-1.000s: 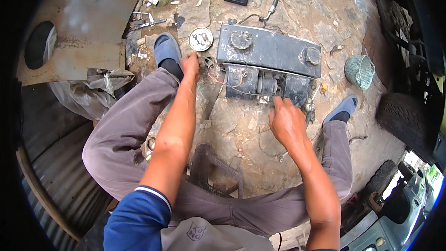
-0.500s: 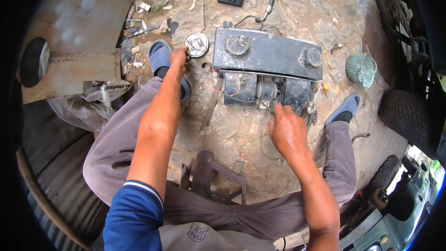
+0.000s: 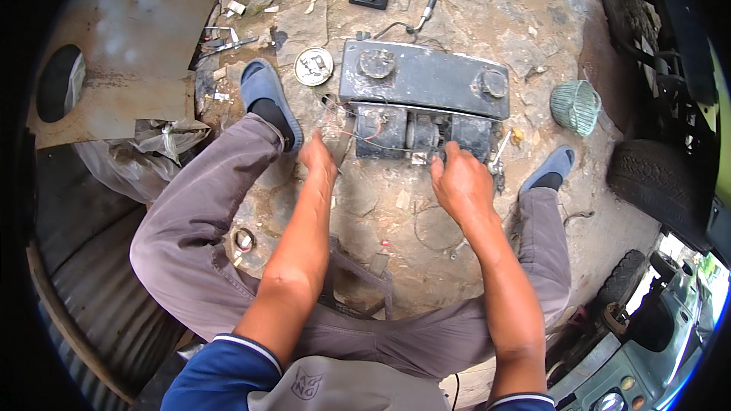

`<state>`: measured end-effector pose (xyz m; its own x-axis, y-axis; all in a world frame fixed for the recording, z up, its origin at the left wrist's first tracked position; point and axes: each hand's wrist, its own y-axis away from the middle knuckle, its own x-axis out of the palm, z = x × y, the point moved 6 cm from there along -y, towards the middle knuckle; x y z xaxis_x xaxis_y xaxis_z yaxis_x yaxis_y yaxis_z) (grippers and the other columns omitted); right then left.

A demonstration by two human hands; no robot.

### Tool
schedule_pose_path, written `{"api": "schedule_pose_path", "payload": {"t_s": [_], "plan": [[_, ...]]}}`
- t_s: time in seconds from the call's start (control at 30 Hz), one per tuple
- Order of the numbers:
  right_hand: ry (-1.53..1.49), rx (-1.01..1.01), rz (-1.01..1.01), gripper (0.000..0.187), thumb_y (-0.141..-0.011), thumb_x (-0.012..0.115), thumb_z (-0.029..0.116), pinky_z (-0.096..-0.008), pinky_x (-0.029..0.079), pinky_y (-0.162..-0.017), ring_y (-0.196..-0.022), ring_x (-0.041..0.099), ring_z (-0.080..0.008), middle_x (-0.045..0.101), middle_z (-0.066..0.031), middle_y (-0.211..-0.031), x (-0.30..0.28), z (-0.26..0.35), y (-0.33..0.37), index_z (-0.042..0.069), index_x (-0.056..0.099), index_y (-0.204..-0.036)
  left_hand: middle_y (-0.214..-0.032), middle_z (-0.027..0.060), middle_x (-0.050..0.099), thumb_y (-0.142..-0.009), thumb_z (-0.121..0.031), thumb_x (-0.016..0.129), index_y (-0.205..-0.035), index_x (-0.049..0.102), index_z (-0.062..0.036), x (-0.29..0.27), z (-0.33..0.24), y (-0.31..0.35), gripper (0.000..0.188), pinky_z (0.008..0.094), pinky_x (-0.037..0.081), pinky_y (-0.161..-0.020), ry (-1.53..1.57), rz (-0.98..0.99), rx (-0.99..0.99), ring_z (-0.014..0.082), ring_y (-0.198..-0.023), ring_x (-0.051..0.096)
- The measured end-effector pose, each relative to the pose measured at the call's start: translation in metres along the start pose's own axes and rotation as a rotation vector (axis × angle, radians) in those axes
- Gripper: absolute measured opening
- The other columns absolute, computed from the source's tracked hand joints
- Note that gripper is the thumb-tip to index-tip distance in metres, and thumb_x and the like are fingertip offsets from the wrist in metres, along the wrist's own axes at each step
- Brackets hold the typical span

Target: The person disassembles a car blower motor assembly with a screwdriver and by hand, removing a connector and extracting the motor from the housing.

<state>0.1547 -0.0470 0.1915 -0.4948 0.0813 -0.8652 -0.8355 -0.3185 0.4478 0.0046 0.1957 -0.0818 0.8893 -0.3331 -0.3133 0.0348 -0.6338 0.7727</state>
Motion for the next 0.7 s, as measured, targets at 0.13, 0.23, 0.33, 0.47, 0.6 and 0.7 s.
{"api": "schedule_pose_path", "payload": {"t_s": [0.13,0.23,0.33,0.47,0.6,0.7], "plan": [[-0.059,-0.006,0.045,0.026,-0.084,0.065,0.013,-0.0536,0.051,-0.077,-0.089,0.065,-0.0457,0.066,-0.0285,-0.096,-0.005,-0.005,0.000,-0.003,0.056,-0.101,-0.068,0.0075,0.055,-0.097,-0.040,0.056,-0.091,0.055,-0.0073,0.011,0.088,0.069,0.033,0.0291,0.027,-0.039,0.257,0.325,-0.484,0.0115,-0.047,0.038],[-0.115,-0.126,0.007,0.026,-0.082,0.066,0.012,-0.0523,0.051,-0.079,-0.092,0.064,-0.0455,0.065,-0.0290,-0.097,-0.004,-0.010,0.005,-0.004,0.056,-0.101,-0.076,0.0068,0.059,-0.098,-0.040,0.050,-0.103,0.054,-0.0083,0.025,0.103,0.087,0.033,0.0272,0.028,-0.039,0.530,0.376,-0.570,0.0116,-0.046,0.035],[-0.075,-0.127,0.047,0.026,-0.082,0.066,0.011,-0.0511,0.051,-0.081,-0.093,0.063,-0.0450,0.064,-0.0286,-0.097,-0.002,-0.004,0.013,-0.004,0.057,-0.101,-0.085,0.0067,0.063,-0.096,-0.031,0.050,-0.112,0.057,-0.0083,0.026,0.137,0.083,0.028,0.0260,0.029,-0.040,0.544,0.368,-0.575,0.0101,-0.046,0.035],[-0.086,-0.094,-0.001,0.026,-0.082,0.067,0.014,-0.0499,0.051,-0.079,-0.090,0.064,-0.0445,0.064,-0.0264,-0.095,-0.001,-0.019,0.019,-0.002,0.058,-0.100,-0.088,0.0047,0.066,-0.090,-0.023,0.059,-0.103,0.060,-0.0101,0.056,0.142,0.128,0.019,0.0258,0.030,-0.042,0.184,0.627,-0.596,0.0087,-0.048,0.035],[-0.087,-0.047,-0.001,0.025,-0.083,0.067,0.016,-0.0485,0.051,-0.078,-0.090,0.064,-0.0428,0.066,-0.0245,-0.095,-0.008,-0.024,0.025,-0.002,0.060,-0.099,-0.087,0.0007,0.062,-0.089,-0.025,0.059,-0.098,0.059,-0.0131,0.084,0.135,0.148,0.014,0.0254,0.030,-0.046,0.252,0.779,-0.595,0.0089,-0.051,0.036],[-0.123,-0.008,-0.013,0.023,-0.083,0.067,0.017,-0.0477,0.051,-0.077,-0.089,0.064,-0.0421,0.067,-0.0229,-0.096,-0.025,-0.023,0.033,-0.001,0.062,-0.096,-0.084,-0.0007,0.058,-0.090,-0.024,0.059,-0.096,0.058,-0.0139,0.088,0.136,0.150,0.012,0.0254,0.030,-0.045,0.358,0.818,-0.636,0.0092,-0.051,0.036]]}}
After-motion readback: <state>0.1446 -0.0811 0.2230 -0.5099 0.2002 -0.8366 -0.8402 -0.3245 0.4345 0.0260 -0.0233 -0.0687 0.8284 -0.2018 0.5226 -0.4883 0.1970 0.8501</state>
